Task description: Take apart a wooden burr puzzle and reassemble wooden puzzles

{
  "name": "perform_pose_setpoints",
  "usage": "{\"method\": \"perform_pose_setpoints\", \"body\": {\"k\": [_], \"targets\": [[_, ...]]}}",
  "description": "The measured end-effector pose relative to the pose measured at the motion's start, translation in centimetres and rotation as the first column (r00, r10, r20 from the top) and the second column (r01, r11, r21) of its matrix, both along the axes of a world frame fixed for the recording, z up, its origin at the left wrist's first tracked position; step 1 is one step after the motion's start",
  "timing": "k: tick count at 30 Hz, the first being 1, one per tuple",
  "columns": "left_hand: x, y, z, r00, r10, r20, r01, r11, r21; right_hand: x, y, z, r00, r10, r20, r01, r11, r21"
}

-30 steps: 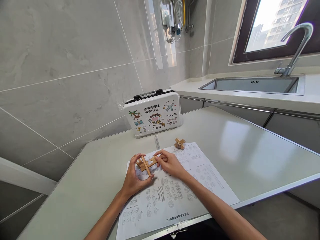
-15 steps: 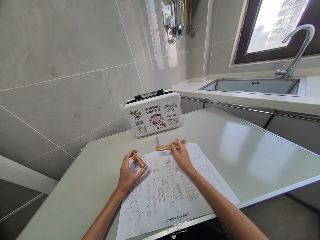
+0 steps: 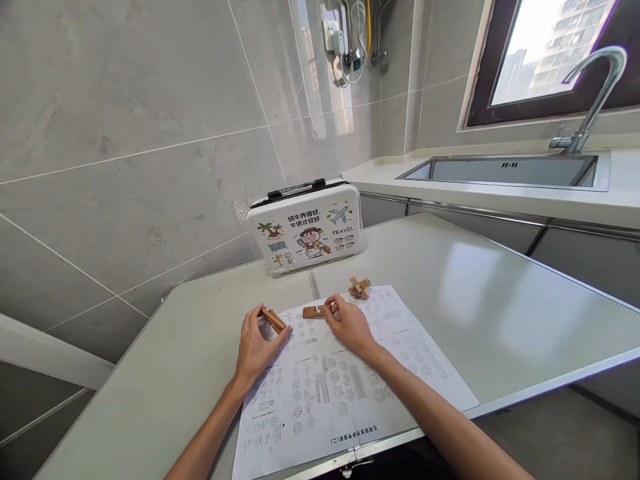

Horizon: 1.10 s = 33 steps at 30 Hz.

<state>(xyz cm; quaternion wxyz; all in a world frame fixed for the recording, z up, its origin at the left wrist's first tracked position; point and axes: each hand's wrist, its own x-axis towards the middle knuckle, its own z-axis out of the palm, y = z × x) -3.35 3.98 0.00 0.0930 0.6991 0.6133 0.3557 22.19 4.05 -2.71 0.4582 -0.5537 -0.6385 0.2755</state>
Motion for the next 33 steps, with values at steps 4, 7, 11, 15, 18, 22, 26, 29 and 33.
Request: {"method": "perform_pose_setpoints", "body": {"k": [4,7,11,15,18,22,26,29,33], "targets": [[0.0,0.0,0.0,0.998,0.062,-0.017,-0.062,0.998,0.019,-0.3,-0.3,0.1,0.995,0.013,0.097,-0.015,1.000,0.019],[0.0,0.1,-0.2,0.998,0.061,-0.027,-0.061,0.998,0.000,-0.3,-0.3,0.2,0.993,0.016,0.114,-0.018,1.000,0.016],[-0.1,0.2,-0.6,0.999,0.025,-0.022,-0.026,0.999,-0.040,-0.3,-0.4,0.2,0.993,0.015,0.121,-0.015,1.000,0.004],[-0.2,0.3,-0.9,0.999,-0.018,-0.040,0.017,0.999,-0.045,-0.2,-0.5,0.4,0.991,0.022,0.130,-0.023,1.000,0.005],[-0.4,0.4,-1.4,0.997,-0.068,-0.042,0.065,0.996,-0.061,-0.2,-0.5,0.4,0.990,0.032,0.140,-0.034,0.999,0.009],[-0.7,0.7,-1.9,0.993,-0.107,-0.050,0.104,0.992,-0.066,-0.3,-0.5,0.4,0.989,0.030,0.145,-0.031,0.999,0.009],[-0.5,0.5,-1.6,0.991,-0.113,-0.077,0.108,0.992,-0.064,-0.3,-0.7,0.7,0.989,0.044,0.141,-0.044,0.999,-0.008],[-0.2,0.1,-1.0,0.985,-0.144,-0.091,0.139,0.989,-0.054,-0.4,-0.8,0.8,0.987,0.064,0.150,-0.062,0.998,-0.018],[0.2,-0.2,-0.6,0.972,-0.208,-0.108,0.205,0.978,-0.038,-0.5,-1.0,0.7,0.974,0.124,0.191,-0.123,0.992,-0.015]]}}
